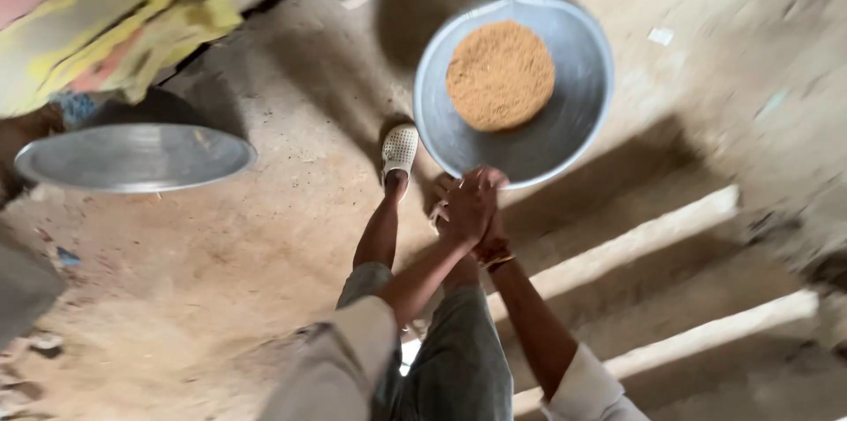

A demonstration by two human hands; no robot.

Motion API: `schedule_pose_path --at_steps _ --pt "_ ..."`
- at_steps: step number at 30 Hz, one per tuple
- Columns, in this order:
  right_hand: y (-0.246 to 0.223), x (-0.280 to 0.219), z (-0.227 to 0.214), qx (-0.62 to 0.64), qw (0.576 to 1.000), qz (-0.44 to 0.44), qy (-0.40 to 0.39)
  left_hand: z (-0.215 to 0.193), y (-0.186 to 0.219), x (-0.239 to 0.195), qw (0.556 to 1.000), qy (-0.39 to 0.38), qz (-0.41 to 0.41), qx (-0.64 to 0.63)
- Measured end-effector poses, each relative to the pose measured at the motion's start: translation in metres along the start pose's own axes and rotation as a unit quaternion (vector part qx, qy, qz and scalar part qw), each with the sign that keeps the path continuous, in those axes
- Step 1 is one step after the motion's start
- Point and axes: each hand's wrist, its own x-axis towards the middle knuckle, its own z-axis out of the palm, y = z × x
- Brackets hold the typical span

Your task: The person uses a long-handled hoe to dig sand from a sandy floor and fill a large metal basin. They lift and carry the filled basin across the site and up steps, then return and continue scooping sand into the basin.

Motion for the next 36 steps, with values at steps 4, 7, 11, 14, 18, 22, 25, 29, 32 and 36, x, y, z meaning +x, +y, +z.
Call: schedule_pose_path --at_steps 4,7,11,14,18,22,25,29,32,36 --pt "-0.048 -0.038 -0.011 0.104 0.989 0.015 -0.106 -0.030 0.060 -0.017 0.952 0.187 0.224 0.093" --pt "-0.119 -0.109 0.017 0.027 0.952 -0.156 -0.264 -0.058 0.119 -0.030 0.977 0.146 0.109 -0.109" --pt "-0.144 -0.174 0.043 -0.215 0.822 -0.426 -0.310 -0.073 0.196 -0.082 0.913 0.094 -0.027 -0.396" --pt "-0.170 -0.180 0.063 -0.283 0.691 -0.588 -0.311 -0.084 0.198 -0.086 0.791 0.027 -0.074 -0.607" --pt "-0.199 -0.172 0.086 -0.373 0.685 -0.556 -0.286 -0.140 0.221 -0.092 0.844 0.036 0.009 -0.536" --pt "-0.167 -0.067 0.122 -0.475 0.710 -0.439 -0.278 -0.214 0.213 -0.110 0.889 0.085 0.087 -0.441" --pt "-0.143 -0.078 0.186 -0.235 0.771 -0.342 -0.483 -0.266 0.170 -0.119 0.865 0.409 0.263 -0.126" --pt "-0.118 -0.199 0.302 -0.216 0.868 -0.143 -0.424 -0.351 0.095 -0.105 0.803 0.460 0.289 -0.246" --pt "-0.078 -0.200 0.345 -0.323 0.718 -0.255 -0.562 -0.400 0.059 -0.101 0.771 0.396 0.203 -0.456" --pt "-0.062 -0.186 0.412 -0.498 0.425 -0.524 -0.545 -0.472 0.032 -0.083 0.553 0.159 -0.006 -0.818"
